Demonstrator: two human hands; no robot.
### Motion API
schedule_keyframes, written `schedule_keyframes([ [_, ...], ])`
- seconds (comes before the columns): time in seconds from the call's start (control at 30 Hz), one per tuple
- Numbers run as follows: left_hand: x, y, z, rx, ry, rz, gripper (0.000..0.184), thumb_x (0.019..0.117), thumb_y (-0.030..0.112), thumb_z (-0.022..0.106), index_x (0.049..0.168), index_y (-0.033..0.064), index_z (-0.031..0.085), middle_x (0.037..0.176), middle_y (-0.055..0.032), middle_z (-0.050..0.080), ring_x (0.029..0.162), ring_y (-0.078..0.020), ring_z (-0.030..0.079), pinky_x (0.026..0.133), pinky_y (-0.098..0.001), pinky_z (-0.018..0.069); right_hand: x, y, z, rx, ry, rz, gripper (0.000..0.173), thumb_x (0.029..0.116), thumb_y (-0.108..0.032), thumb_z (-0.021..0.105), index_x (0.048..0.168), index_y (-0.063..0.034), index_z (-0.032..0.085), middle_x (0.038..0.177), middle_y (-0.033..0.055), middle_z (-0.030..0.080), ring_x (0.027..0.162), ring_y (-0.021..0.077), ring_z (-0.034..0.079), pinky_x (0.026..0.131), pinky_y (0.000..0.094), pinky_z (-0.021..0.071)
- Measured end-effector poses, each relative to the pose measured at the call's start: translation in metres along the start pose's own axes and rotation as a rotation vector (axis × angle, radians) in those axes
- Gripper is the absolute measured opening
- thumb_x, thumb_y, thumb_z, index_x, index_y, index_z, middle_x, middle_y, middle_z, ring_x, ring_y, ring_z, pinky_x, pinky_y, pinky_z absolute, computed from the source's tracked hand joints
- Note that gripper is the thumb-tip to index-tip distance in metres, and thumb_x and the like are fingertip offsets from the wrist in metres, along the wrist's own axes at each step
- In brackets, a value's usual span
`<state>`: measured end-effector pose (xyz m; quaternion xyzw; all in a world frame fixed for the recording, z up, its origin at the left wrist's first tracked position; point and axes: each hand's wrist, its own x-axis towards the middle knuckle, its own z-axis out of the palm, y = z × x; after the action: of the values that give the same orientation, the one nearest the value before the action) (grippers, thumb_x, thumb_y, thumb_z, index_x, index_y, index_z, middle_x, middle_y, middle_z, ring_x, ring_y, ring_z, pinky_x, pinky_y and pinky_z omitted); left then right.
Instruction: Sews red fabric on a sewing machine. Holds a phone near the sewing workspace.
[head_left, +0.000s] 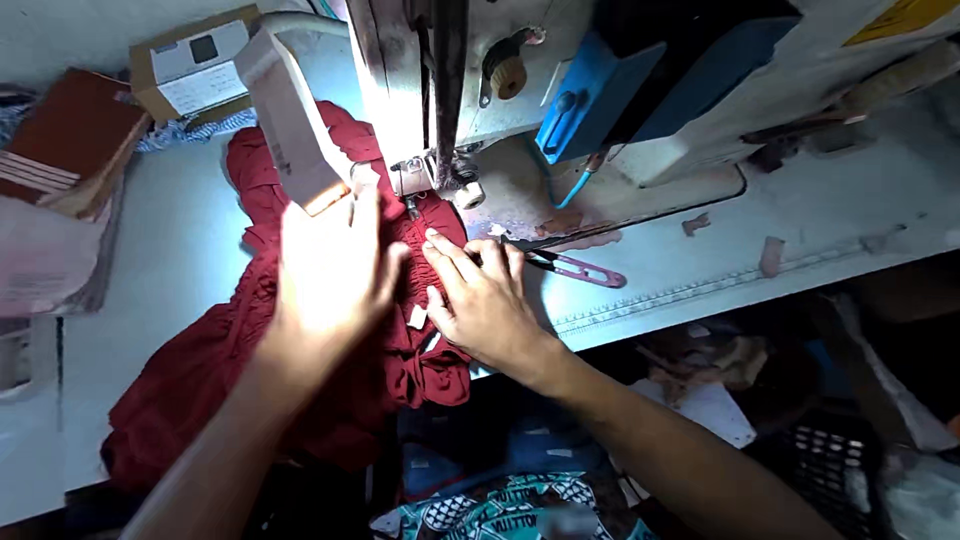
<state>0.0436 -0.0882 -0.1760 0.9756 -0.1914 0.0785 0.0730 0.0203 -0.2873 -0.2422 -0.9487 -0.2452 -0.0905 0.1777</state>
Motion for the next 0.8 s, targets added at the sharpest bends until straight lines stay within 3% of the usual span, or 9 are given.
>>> schedule_keyframes([
  [0.13,-0.051,0.009,0.019,-0.107,-0.118,0.211,0.074,0.0944,0.071,0.047,0.140,0.0147,0.064,0.147,-0.0058,0.060,0.141,-0.0270,0.051,0.119,-0.0570,0.0325,-0.016,0.001,-0.002,0.132,0.071,0.002,0.043,0.1010,-0.037,0.053,0.136,-0.0149,0.067,0.144,0.0001,0.062,0.132,0.0279,0.053,0.109,0.0569,0.0344],
  [0.27,-0.043,-0.015,0.008,-0.344,-0.145,0.201,0.036,0.1003,0.042,0.054,0.109,0.0137,0.075,0.121,-0.0023,0.072,0.123,-0.0202,0.063,0.108,-0.0480,0.0462,-0.027,0.010,-0.010,0.173,-0.002,-0.012,0.045,0.1019,-0.043,0.051,0.135,-0.0167,0.067,0.147,-0.0018,0.060,0.137,0.0258,0.050,0.112,0.0570,0.0336],
  [0.37,-0.029,-0.023,-0.010,-0.721,-0.019,-0.108,0.019,0.1032,0.023,0.054,0.103,0.0096,0.068,0.099,0.0029,0.069,0.095,-0.0029,0.065,0.085,-0.0257,0.0544,-0.029,0.015,-0.012,0.205,0.000,-0.027,0.044,0.1015,-0.043,0.051,0.130,-0.0164,0.070,0.146,-0.0009,0.060,0.136,0.0270,0.051,0.110,0.0573,0.0347],
  [0.47,-0.014,-0.021,-0.019,-0.898,0.256,-0.420,0.017,0.1058,0.021,0.055,0.097,0.0103,0.064,0.090,0.0055,0.067,0.084,-0.0009,0.065,0.077,-0.0244,0.0570,-0.031,0.014,-0.012,0.193,-0.004,-0.029,0.044,0.1008,-0.043,0.052,0.131,-0.0167,0.070,0.148,0.0002,0.059,0.136,0.0289,0.050,0.110,0.0581,0.0354],
  [0.57,-0.013,-0.009,-0.016,-0.584,0.270,-0.209,0.021,0.1026,0.022,0.057,0.107,0.0056,0.069,0.114,-0.0024,0.071,0.098,-0.0003,0.065,0.086,-0.0216,0.0530,-0.028,0.013,-0.013,0.181,-0.006,-0.027,0.044,0.0996,-0.045,0.054,0.128,-0.0157,0.071,0.146,0.0021,0.060,0.135,0.0298,0.050,0.110,0.0580,0.0350],
  [0.67,-0.019,0.012,-0.015,-0.384,0.111,0.087,0.034,0.1014,0.027,0.057,0.122,0.0032,0.069,0.132,-0.0111,0.068,0.127,-0.0200,0.061,0.109,-0.0413,0.0467,-0.028,0.012,-0.012,0.170,-0.005,-0.025,0.042,0.0982,-0.046,0.056,0.120,-0.0154,0.073,0.141,0.0054,0.062,0.134,0.0315,0.051,0.110,0.0600,0.0351],
  [0.7,-0.019,0.016,-0.014,-0.380,0.075,0.115,0.034,0.1019,0.028,0.057,0.123,0.0040,0.069,0.129,-0.0093,0.070,0.123,-0.0190,0.063,0.106,-0.0405,0.0494,-0.028,0.012,-0.012,0.162,-0.005,-0.030,0.042,0.0980,-0.047,0.056,0.120,-0.0160,0.074,0.140,0.0058,0.063,0.134,0.0315,0.051,0.110,0.0602,0.0346],
  [0.77,-0.013,0.014,-0.013,-0.482,0.087,0.062,0.021,0.1027,0.026,0.056,0.107,0.0085,0.066,0.092,0.0003,0.069,0.081,-0.0056,0.065,0.071,-0.0264,0.0532,-0.026,0.011,-0.014,0.140,-0.018,-0.036,0.043,0.0972,-0.047,0.056,0.124,-0.0167,0.071,0.138,0.0057,0.063,0.133,0.0314,0.052,0.110,0.0601,0.0345],
  [0.8,-0.010,0.008,-0.013,-0.565,0.102,0.007,0.017,0.1034,0.024,0.054,0.101,0.0095,0.063,0.084,0.0025,0.064,0.074,-0.0022,0.060,0.065,-0.0221,0.0496,-0.024,0.011,-0.017,0.125,-0.033,-0.036,0.047,0.0957,-0.047,0.057,0.129,-0.0155,0.068,0.136,0.0068,0.064,0.132,0.0324,0.053,0.110,0.0608,0.0350],
])
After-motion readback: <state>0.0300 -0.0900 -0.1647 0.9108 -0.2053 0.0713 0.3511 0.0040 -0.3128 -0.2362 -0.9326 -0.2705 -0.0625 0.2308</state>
